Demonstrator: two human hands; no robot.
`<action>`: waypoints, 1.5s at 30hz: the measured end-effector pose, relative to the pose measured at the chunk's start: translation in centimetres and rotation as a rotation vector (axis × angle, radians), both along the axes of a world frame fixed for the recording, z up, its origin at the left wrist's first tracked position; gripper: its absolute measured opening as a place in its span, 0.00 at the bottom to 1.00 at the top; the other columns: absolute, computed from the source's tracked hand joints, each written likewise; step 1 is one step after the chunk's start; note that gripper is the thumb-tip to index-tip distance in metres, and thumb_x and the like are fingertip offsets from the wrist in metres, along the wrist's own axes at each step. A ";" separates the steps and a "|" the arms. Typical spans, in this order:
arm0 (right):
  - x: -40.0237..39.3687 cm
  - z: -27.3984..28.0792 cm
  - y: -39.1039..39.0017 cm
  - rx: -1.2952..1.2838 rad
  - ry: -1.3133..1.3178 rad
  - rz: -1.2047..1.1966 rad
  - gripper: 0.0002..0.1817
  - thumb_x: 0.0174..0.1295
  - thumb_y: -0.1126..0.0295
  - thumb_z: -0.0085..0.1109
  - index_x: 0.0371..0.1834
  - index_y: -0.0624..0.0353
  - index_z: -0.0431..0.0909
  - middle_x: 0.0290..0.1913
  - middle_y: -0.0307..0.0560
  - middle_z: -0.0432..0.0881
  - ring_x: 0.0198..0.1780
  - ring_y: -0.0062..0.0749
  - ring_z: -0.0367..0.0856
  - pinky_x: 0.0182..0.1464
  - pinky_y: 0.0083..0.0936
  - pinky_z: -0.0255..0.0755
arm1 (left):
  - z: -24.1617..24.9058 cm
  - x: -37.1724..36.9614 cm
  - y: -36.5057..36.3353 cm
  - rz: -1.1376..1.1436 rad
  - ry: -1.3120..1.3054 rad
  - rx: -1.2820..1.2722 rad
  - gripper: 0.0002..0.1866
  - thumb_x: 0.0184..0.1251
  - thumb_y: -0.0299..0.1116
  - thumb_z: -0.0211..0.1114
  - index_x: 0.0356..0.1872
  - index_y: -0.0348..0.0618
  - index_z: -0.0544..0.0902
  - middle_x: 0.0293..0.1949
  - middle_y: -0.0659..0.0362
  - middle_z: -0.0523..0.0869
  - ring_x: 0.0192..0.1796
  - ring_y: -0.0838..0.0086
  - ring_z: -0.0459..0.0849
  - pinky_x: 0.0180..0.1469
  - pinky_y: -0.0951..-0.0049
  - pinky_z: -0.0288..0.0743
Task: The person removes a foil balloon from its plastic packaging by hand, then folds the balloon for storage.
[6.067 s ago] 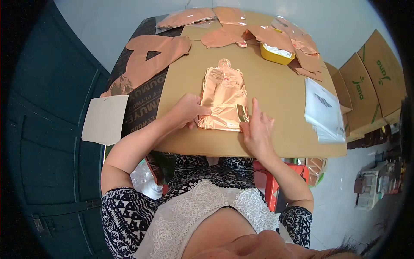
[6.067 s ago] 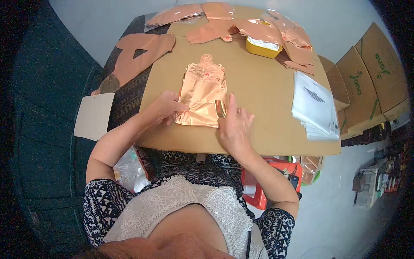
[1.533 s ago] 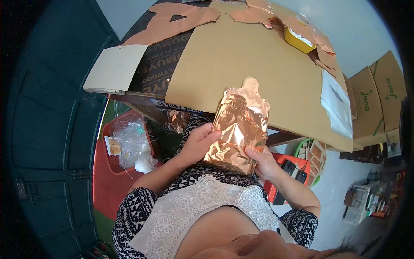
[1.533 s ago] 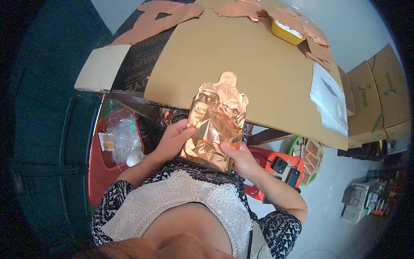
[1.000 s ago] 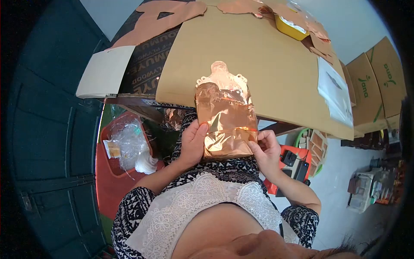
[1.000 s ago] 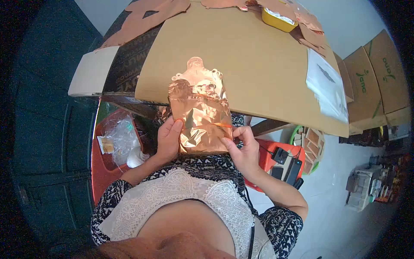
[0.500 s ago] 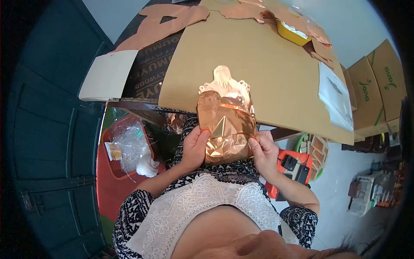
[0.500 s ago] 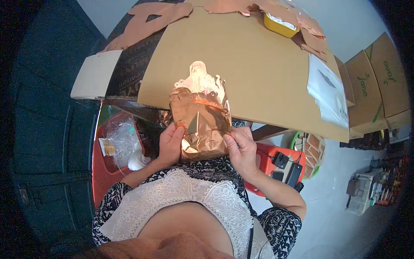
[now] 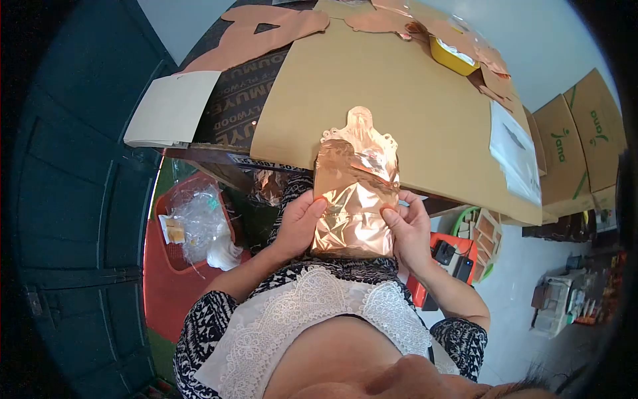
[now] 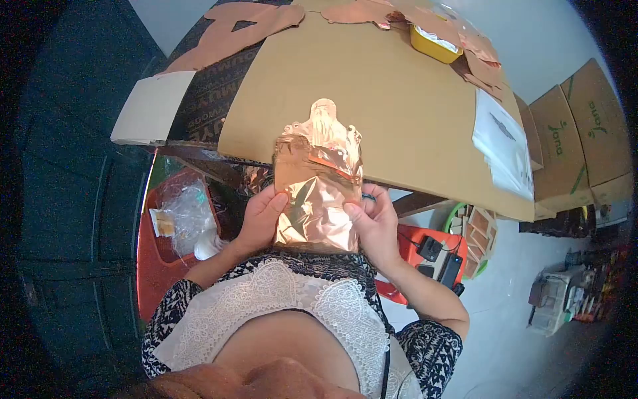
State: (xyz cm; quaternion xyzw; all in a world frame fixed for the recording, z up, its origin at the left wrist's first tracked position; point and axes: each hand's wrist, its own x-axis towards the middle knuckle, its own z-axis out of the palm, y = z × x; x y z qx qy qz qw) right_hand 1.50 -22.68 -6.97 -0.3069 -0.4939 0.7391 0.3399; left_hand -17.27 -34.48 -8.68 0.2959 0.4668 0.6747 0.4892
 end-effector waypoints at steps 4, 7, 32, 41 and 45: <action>0.8 -1.2 1.1 -0.115 -0.073 0.194 0.11 0.68 0.69 0.61 0.48 0.65 0.80 0.41 0.40 0.85 0.39 0.16 0.80 0.42 0.17 0.74 | 0.4 -0.5 -0.3 -0.094 0.038 -0.072 0.14 0.79 0.33 0.50 0.55 0.34 0.77 0.44 0.64 0.83 0.44 0.86 0.78 0.47 0.81 0.74; 1.2 -0.8 1.2 -0.176 -0.072 0.270 0.09 0.68 0.72 0.60 0.46 0.65 0.82 0.43 0.43 0.87 0.42 0.21 0.84 0.48 0.22 0.78 | 0.9 -0.9 -0.3 -0.147 -0.011 -0.094 0.14 0.78 0.33 0.52 0.52 0.34 0.79 0.42 0.65 0.83 0.42 0.87 0.78 0.46 0.82 0.74; 0.6 -3.8 2.1 -0.319 0.090 0.353 0.13 0.67 0.69 0.59 0.49 0.68 0.81 0.42 0.47 0.87 0.40 0.26 0.86 0.44 0.23 0.81 | 2.7 -2.1 0.9 -0.051 0.092 -0.107 0.07 0.71 0.26 0.59 0.30 0.38 0.77 0.26 0.71 0.76 0.27 0.92 0.68 0.28 0.86 0.62; 0.4 -5.5 2.9 -0.335 0.172 0.369 0.11 0.65 0.75 0.58 0.49 0.64 0.81 0.43 0.43 0.85 0.46 0.25 0.84 0.51 0.22 0.77 | 2.6 -3.1 1.7 -0.151 -0.022 -0.114 0.07 0.70 0.24 0.59 0.44 0.34 0.81 0.34 0.64 0.85 0.33 0.88 0.80 0.37 0.86 0.74; -0.2 -2.2 1.7 -0.336 0.266 0.292 0.18 0.63 0.76 0.58 0.57 0.67 0.77 0.51 0.48 0.83 0.54 0.31 0.82 0.59 0.26 0.75 | 2.7 -3.2 1.8 -0.154 -0.076 -0.093 0.12 0.70 0.23 0.58 0.51 0.33 0.81 0.37 0.60 0.87 0.36 0.83 0.83 0.41 0.82 0.77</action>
